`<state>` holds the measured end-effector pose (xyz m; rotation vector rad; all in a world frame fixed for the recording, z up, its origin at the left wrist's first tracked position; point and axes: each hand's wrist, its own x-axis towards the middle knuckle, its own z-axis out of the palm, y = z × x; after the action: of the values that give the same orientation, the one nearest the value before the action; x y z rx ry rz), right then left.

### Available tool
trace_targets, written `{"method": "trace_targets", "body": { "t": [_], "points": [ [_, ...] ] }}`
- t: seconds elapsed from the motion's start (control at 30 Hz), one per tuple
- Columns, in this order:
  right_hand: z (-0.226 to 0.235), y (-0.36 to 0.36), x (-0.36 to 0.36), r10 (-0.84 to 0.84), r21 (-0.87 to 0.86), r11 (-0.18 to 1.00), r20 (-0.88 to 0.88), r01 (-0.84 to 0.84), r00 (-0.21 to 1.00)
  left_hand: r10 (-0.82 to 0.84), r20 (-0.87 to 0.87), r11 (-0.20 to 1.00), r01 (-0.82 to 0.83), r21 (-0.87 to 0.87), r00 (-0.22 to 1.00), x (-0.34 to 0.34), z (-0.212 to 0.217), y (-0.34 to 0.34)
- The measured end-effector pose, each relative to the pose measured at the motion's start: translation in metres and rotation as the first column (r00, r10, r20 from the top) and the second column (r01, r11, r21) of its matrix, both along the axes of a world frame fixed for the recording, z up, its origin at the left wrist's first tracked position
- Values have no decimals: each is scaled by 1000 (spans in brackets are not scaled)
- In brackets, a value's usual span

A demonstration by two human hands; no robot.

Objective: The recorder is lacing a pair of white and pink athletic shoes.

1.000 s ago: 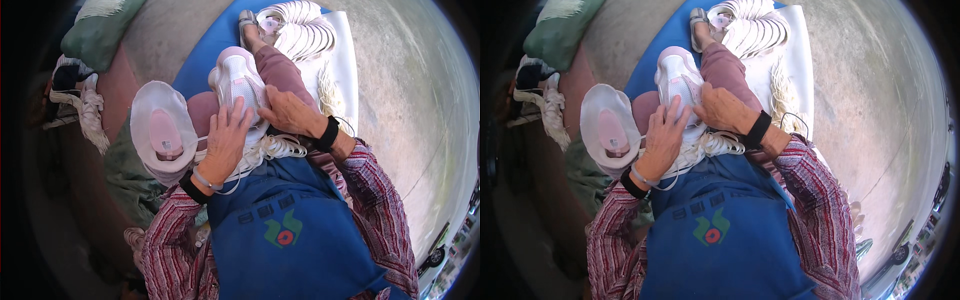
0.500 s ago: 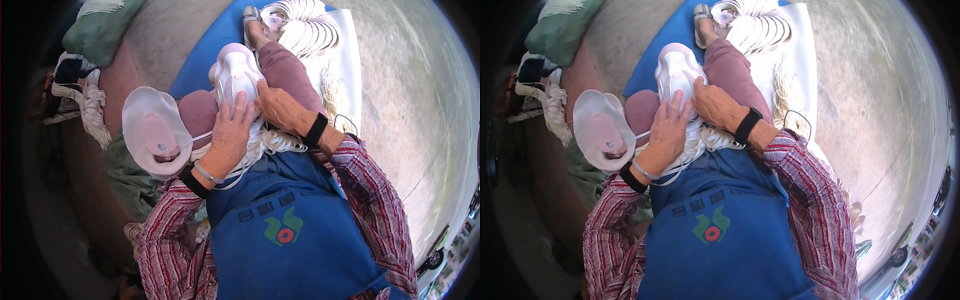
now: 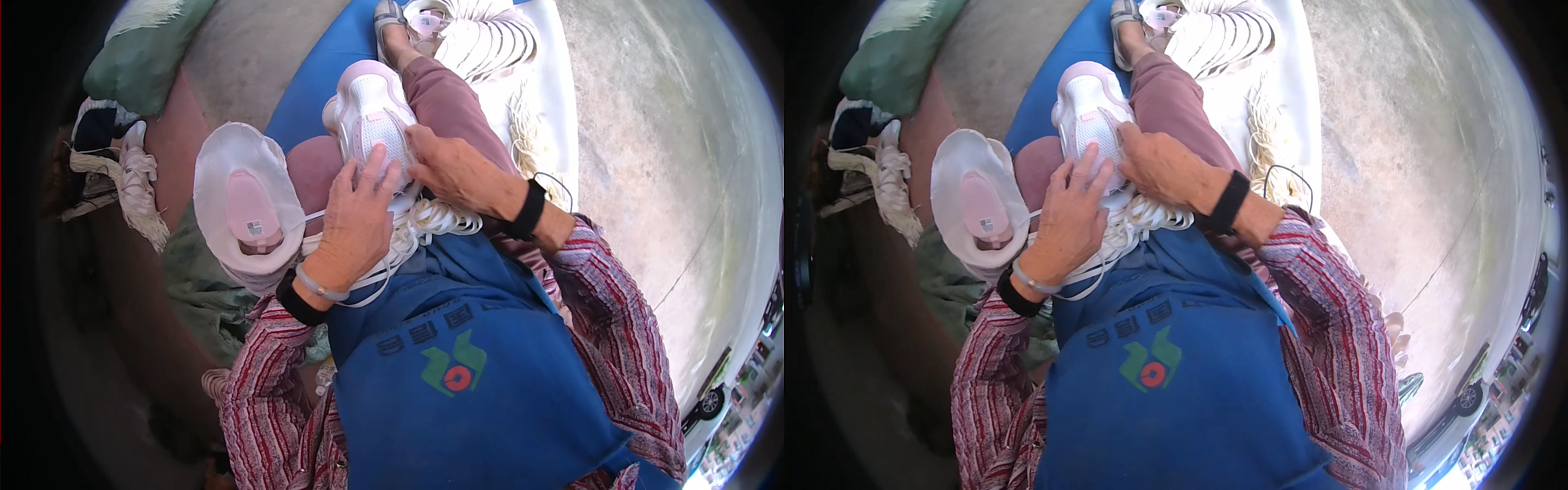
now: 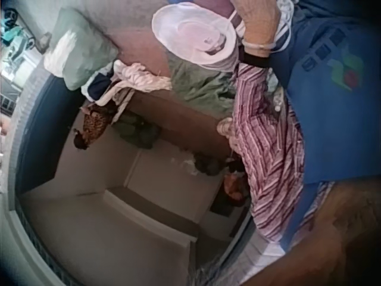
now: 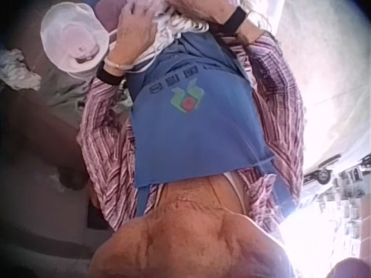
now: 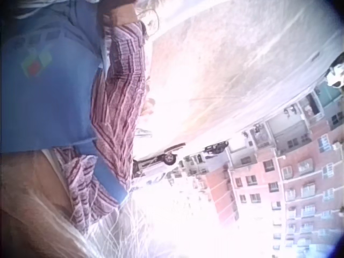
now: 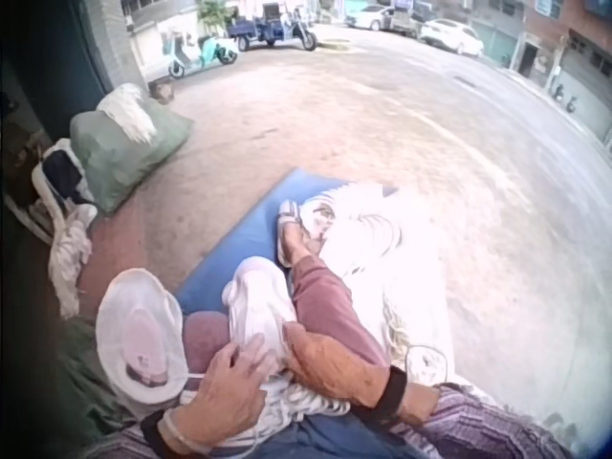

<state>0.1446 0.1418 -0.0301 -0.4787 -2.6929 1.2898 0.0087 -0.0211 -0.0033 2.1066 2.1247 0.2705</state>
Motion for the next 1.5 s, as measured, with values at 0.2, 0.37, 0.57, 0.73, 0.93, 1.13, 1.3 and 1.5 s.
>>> {"method": "trace_targets", "body": {
  "t": [0.2, 0.37, 0.57, 0.73, 0.93, 1.13, 1.3, 1.5],
  "points": [
    [28, -11, 60, 243, 118, 963, 25, -244, 970, 119, 391, 961, -204, 186, 913, -9, 29, 2],
    [15, -33, 55, 160, 275, 945, 85, -177, 984, 100, 500, 995, -78, -65, 860, 22, 30, -8],
    [101, 25, 88, 47, -166, 984, -129, -69, 990, 22, 405, 1000, -24, 1, 914, 37, 33, 1],
    [50, 33, 152, -92, -276, 955, 83, 111, 992, -92, 489, 974, 180, -135, 868, 70, 29, 7],
    [19, 12, 183, -460, -475, 743, 151, 473, 875, -91, 531, 996, 73, 54, 843, 73, 42, 39],
    [31, 8, 173, -390, -331, 860, 62, 388, 919, -202, 364, 979, 201, 40, 909, 98, 8, 48],
    [26, 3, 172, -426, -264, 871, 8, 413, 904, -193, 361, 981, 185, 57, 913, 101, 7, 50],
    [22, 1, 167, -352, -108, 932, -57, 345, 934, -171, 339, 985, 151, 87, 925, 104, 0, 46]
  ]
}}
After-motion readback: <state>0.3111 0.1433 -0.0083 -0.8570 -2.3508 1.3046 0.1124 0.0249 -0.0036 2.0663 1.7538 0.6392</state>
